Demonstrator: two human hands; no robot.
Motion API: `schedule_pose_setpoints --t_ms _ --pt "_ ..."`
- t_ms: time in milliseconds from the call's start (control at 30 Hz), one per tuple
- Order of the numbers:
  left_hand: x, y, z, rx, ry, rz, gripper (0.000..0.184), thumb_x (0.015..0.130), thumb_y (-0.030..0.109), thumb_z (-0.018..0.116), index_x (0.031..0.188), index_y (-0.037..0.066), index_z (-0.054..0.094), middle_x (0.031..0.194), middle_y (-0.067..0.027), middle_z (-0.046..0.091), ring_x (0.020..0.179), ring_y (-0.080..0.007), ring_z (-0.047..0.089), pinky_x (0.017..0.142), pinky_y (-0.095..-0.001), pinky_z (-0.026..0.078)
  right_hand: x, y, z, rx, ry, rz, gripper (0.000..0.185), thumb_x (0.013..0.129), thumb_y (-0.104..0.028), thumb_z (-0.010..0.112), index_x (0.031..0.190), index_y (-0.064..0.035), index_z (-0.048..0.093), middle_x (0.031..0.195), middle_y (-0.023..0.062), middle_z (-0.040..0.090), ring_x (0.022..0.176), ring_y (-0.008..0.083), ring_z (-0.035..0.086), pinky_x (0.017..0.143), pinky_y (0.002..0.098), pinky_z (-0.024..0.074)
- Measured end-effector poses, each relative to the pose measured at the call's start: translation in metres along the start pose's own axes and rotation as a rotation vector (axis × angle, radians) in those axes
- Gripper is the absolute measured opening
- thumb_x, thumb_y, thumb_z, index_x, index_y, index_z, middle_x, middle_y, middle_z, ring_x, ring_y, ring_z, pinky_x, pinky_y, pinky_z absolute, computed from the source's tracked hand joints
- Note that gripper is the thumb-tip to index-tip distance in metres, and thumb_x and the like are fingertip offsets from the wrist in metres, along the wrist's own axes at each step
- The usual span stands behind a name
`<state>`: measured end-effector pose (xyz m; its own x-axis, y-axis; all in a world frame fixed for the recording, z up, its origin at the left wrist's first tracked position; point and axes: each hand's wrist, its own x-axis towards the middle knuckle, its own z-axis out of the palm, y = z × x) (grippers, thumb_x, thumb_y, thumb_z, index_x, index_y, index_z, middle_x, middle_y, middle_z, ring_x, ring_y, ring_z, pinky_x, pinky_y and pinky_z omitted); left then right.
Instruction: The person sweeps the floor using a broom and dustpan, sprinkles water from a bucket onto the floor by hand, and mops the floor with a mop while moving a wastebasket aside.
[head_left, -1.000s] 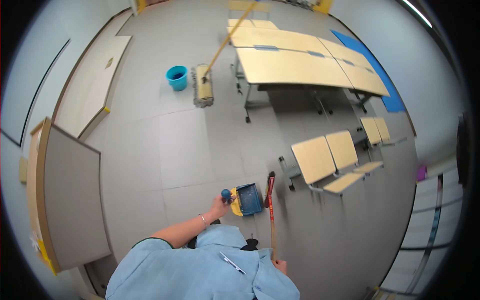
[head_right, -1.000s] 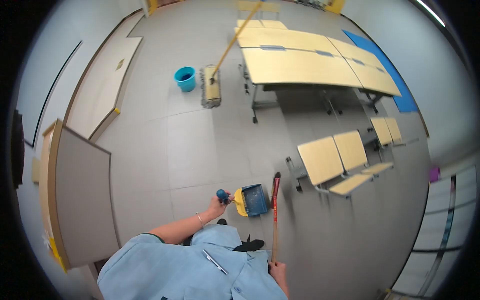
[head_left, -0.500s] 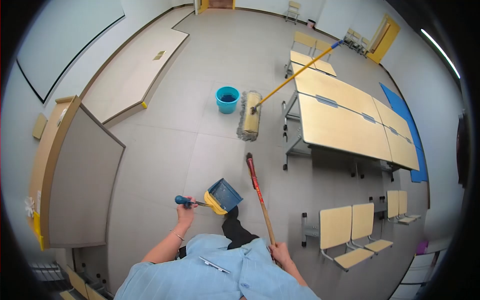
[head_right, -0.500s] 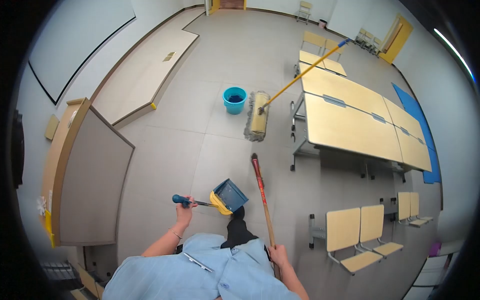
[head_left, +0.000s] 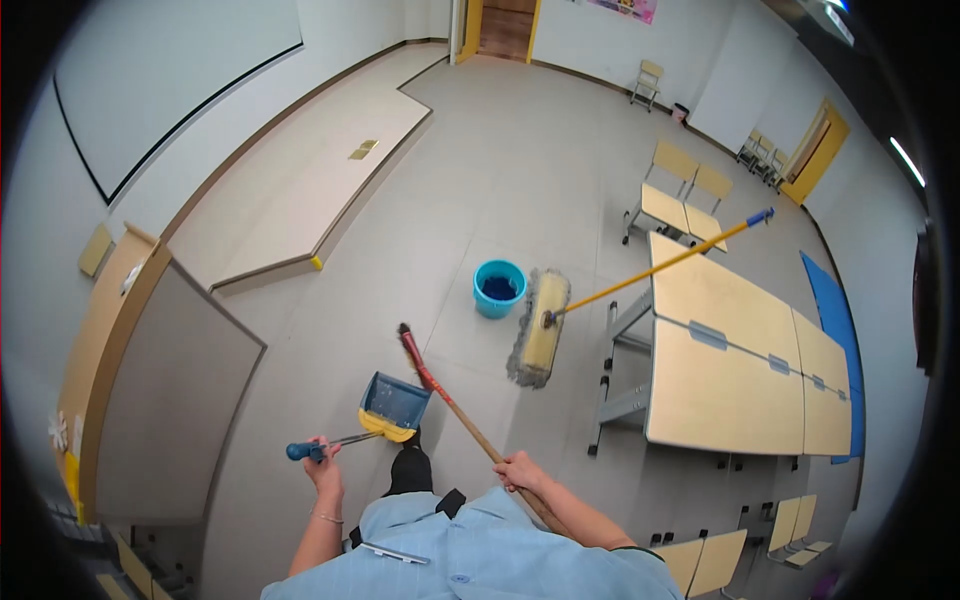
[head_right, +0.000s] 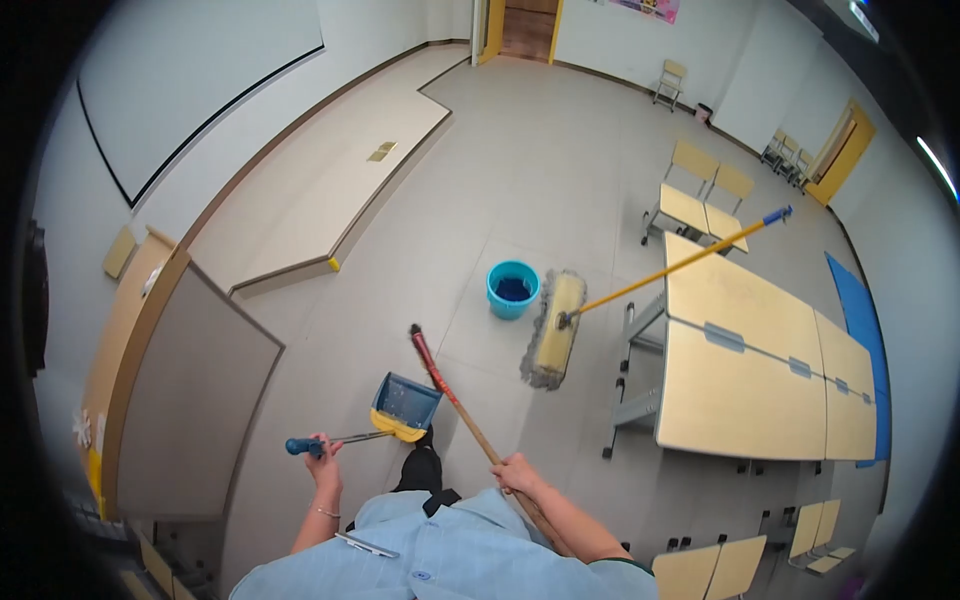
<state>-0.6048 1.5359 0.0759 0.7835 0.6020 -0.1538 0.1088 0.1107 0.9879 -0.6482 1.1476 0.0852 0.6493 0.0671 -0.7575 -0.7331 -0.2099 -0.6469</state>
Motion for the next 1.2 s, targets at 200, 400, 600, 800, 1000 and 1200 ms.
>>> schedule_pose_setpoints --t_ms 200,400,600,800,1000,1200 --pt "0.149 -0.007 0.083 -0.043 0.115 -0.063 0.020 0.090 0.015 0.056 0.101 0.000 0.049 0.090 -0.0073 0.055 0.070 -0.0163 0.061 0.065 -0.0254 0.053 0.114 -0.123 -0.005 0.044 -0.002 -0.005 0.027 0.083 -0.015 0.061 0.064 0.0022 0.055 0.051 0.0057 0.050 0.040 0.0126 0.047 0.037 0.0283 0.0396" --pt "0.283 0.020 0.190 0.114 -0.070 -0.055 0.014 0.089 0.007 0.053 0.101 0.000 0.049 0.094 -0.0072 0.056 0.079 -0.0148 0.059 0.067 -0.0264 0.055 0.165 -0.233 -0.039 -0.122 0.155 -0.085 0.026 0.082 -0.016 0.062 0.063 0.0017 0.057 0.053 0.0043 0.051 0.042 0.0122 0.048 0.040 0.0269 0.0386" --pt "0.395 0.032 0.325 0.077 -0.130 -0.008 0.012 0.087 0.001 0.052 0.100 0.002 0.051 0.095 -0.0070 0.057 0.083 -0.0149 0.059 0.068 -0.0275 0.055 0.247 -0.288 -0.092 0.269 0.235 0.001 0.019 0.079 -0.008 0.062 0.065 0.0032 0.056 0.053 0.0060 0.051 0.041 0.0127 0.047 0.037 0.0270 0.0377" --pt "0.502 0.029 0.464 0.014 -0.162 -0.002 0.017 0.088 0.009 0.055 0.100 -0.002 0.050 0.093 -0.0083 0.055 0.071 -0.0169 0.062 0.065 -0.0280 0.055 0.379 -0.368 -0.185 0.484 0.334 0.031 0.018 0.080 -0.003 0.060 0.065 0.0047 0.053 0.053 0.0068 0.048 0.039 0.0125 0.043 0.035 0.0277 0.0347" --pt "0.609 0.090 0.632 0.003 -0.187 0.073 0.023 0.089 0.016 0.057 0.098 -0.004 0.050 0.089 -0.0074 0.053 0.069 -0.0179 0.062 0.064 -0.0281 0.054 0.509 -0.512 -0.300 0.668 0.332 0.092 0.019 0.084 -0.003 0.055 0.068 0.0039 0.050 0.054 0.0068 0.047 0.038 0.0122 0.041 0.035 0.0281 0.0346" --pt "0.673 0.109 0.758 -0.020 -0.169 0.041 0.026 0.090 0.021 0.057 0.101 -0.001 0.049 0.090 -0.0070 0.053 0.070 -0.0181 0.063 0.066 -0.0286 0.052 0.626 -0.592 -0.413 0.858 0.314 0.075 0.021 0.085 -0.009 0.053 0.066 0.0004 0.052 0.053 0.0076 0.051 0.039 0.0163 0.048 0.035 0.0294 0.0378"
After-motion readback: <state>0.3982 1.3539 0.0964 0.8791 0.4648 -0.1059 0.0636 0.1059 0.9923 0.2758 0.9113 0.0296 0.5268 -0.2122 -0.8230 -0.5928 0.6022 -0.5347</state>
